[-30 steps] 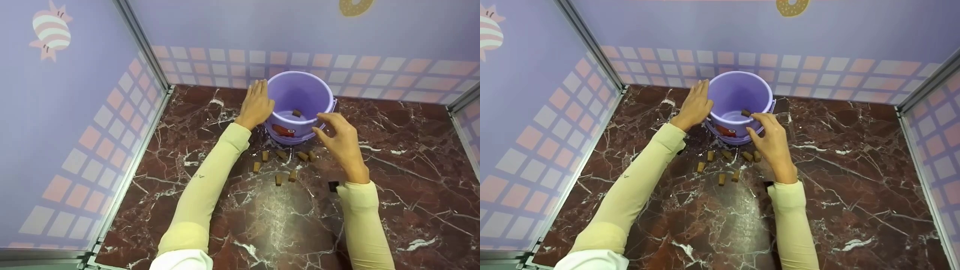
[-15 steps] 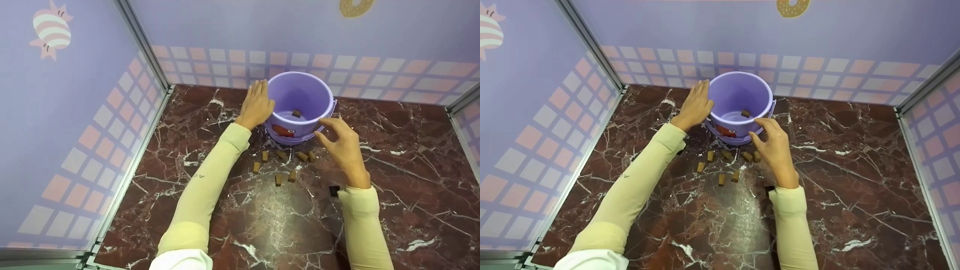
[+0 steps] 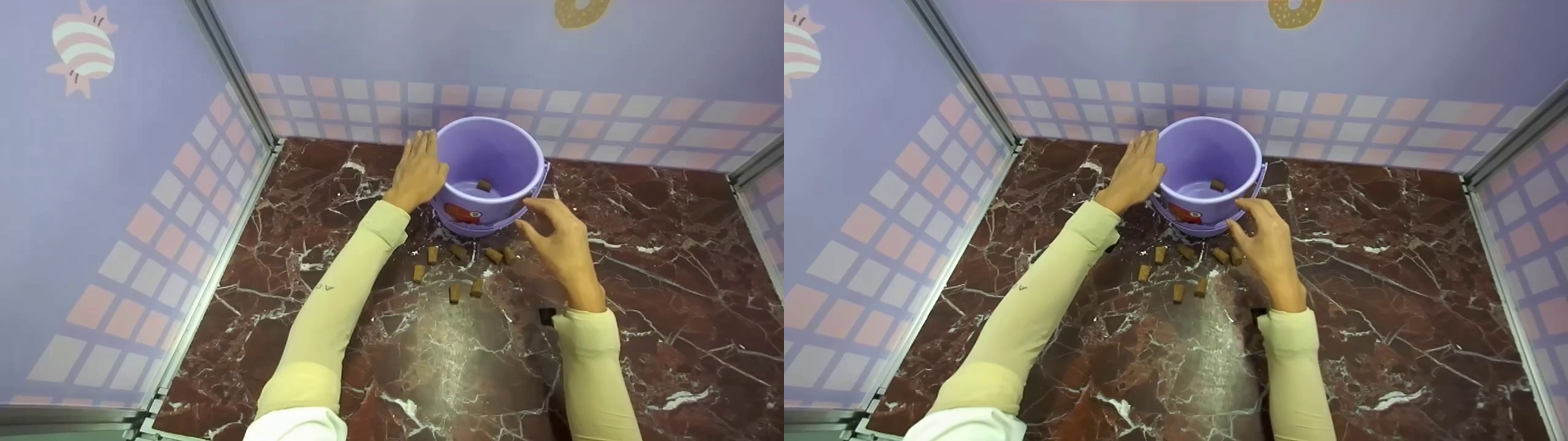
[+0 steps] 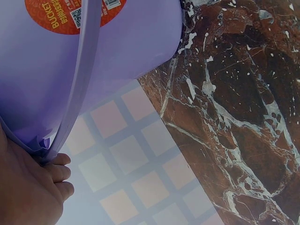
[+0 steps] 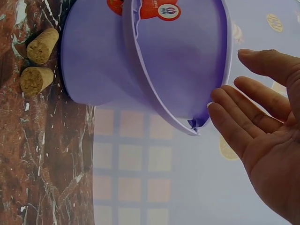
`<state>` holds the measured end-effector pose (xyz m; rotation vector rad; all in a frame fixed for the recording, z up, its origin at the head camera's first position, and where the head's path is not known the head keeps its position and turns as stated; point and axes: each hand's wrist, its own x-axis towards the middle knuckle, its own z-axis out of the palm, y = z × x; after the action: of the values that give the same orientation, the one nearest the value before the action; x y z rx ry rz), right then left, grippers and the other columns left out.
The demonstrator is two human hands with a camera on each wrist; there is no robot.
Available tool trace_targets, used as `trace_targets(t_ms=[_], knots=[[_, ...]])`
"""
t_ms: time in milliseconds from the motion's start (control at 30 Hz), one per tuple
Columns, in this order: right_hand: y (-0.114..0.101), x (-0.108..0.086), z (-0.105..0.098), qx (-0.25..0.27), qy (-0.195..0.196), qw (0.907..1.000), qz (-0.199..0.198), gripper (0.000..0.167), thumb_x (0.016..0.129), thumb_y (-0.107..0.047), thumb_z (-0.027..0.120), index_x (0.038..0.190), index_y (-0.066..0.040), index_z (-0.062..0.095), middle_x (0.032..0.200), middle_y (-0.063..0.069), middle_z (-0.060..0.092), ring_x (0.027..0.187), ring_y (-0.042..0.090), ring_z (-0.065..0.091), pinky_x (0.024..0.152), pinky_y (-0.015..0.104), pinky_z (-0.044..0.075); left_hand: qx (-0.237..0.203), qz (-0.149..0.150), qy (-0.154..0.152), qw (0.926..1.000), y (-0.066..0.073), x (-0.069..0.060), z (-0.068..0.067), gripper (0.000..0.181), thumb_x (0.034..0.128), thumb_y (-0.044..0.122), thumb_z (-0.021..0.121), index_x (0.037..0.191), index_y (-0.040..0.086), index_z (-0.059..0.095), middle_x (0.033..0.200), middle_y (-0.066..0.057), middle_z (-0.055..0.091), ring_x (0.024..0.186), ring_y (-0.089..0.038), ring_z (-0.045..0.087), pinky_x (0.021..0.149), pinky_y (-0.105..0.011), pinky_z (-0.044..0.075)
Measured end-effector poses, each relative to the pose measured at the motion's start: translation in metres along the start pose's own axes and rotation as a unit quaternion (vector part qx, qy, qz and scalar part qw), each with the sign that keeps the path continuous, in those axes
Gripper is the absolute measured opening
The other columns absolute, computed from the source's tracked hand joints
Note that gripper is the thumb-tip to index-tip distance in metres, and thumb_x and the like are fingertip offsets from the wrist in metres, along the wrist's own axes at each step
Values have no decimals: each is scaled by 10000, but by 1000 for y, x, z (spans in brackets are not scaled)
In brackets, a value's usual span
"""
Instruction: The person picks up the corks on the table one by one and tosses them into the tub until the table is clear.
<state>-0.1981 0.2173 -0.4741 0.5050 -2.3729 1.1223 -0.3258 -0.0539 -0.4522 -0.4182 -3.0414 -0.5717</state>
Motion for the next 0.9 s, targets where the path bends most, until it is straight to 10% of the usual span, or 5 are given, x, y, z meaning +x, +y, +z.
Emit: trace_targets(t_ms=[200, 500, 900], knots=[[5, -5, 3, 26, -49, 9999, 133, 402, 835, 52, 864, 1215, 65, 733, 1207, 230, 726, 1098, 391, 686, 1024, 515, 541, 97, 6, 7, 10000, -1, 0, 1, 708, 1113, 291, 394, 1668, -61, 130, 1745, -206, 156, 1626, -313, 64, 1275, -341, -110], [11, -9, 7, 165, -71, 9995, 257, 370, 838, 52, 862, 1189, 57, 748, 1171, 213, 739, 1084, 387, 696, 1023, 336, 530, 73, -31, -25, 10000, -1, 0, 0, 708, 1115, 287, 391, 1672, -53, 116, 1749, -200, 138, 1628, -308, 48, 1261, -329, -135], [20, -17, 14, 133, -357, 9968, 710, 331, 874, 15, 844, 1186, 60, 742, 1171, 217, 737, 1072, 386, 694, 975, 509, 543, 137, 35, 32, 9999, -5, -2, 1, 705, 1111, 310, 355, 1668, -60, 133, 1746, -205, 162, 1627, -313, 64, 1281, -348, -98]])
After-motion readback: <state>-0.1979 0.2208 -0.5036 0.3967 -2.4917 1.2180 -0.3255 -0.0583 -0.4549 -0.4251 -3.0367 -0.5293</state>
